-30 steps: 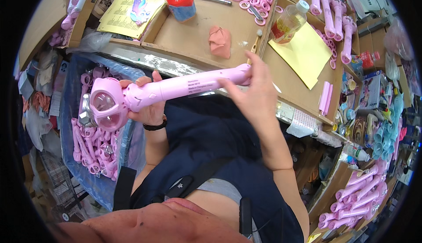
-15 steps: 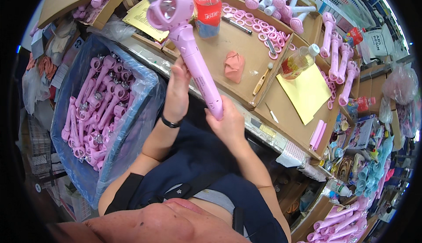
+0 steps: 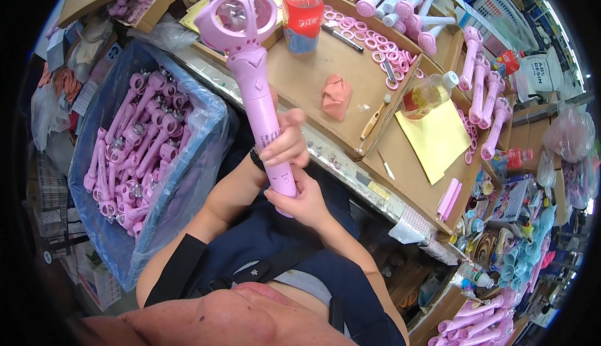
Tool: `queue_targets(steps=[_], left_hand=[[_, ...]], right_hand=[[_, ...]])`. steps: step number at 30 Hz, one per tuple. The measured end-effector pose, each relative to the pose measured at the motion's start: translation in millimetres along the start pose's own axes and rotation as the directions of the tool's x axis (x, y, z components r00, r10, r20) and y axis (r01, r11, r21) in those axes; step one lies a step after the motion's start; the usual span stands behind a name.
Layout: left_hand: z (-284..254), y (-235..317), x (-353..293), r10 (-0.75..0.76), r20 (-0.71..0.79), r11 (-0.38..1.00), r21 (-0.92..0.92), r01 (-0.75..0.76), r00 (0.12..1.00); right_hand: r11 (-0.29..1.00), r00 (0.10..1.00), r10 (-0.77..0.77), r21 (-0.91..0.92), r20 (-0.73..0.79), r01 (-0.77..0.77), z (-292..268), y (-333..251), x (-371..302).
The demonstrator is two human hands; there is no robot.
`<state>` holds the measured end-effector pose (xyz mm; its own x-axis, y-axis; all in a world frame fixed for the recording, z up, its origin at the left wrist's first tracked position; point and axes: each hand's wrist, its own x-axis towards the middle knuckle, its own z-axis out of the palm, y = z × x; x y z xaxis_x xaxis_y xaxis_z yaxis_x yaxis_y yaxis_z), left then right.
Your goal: The person assembles pink plastic wands by inserting small metal pieces into the top, wiping the wand with a cloth, and testing the light function. The person handles multiple wands one at a time, using a small metal tool and a cloth.
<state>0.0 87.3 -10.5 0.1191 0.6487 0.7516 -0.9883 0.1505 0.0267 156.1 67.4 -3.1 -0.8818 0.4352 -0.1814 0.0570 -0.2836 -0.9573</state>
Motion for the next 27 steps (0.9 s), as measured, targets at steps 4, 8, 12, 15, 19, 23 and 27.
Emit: queue_targets(steps=[4, 8, 12, 15, 19, 23, 27], left_hand=[[27, 2, -8, 0.181, -0.518, 0.916, 0.398, 0.048, 0.836], [40, -32, -9, 0.654, -0.616, 0.518, 0.788, 0.332, 0.439], [35, -37, -12, 0.697, -0.496, 0.269, 0.850, 0.453, 0.518], [27, -34, -9, 0.710, -0.489, 0.029, 0.740, 0.672, 0.507], [24, -38, 4, 0.410, -0.639, 0.377, 0.769, 0.517, 0.651], [21, -38, 10, 0.096, -0.515, 0.275, 0.837, 0.474, 0.852], [25, -36, -17, 0.148, -0.677, -0.167, 0.701, 0.693, 0.721]], right_hand=[[0.962, 0.978, -0.085, -0.271, -0.191, 0.031, -2, -3, 3], [0.871, 0.915, -0.271, -0.480, -0.299, 0.102, -4, -1, 12], [0.887, 0.914, -0.266, -0.448, -0.306, 0.108, -7, 4, 14], [0.848, 0.882, -0.340, -0.511, -0.326, 0.138, -9, 8, 8], [0.894, 0.869, -0.380, -0.366, -0.318, 0.258, -23, 1, -13], [0.985, 0.887, -0.158, -0.004, -0.434, 0.173, -86, -40, -47], [0.883, 0.675, -0.458, -0.212, -0.578, 0.418, -216, -112, -25]])
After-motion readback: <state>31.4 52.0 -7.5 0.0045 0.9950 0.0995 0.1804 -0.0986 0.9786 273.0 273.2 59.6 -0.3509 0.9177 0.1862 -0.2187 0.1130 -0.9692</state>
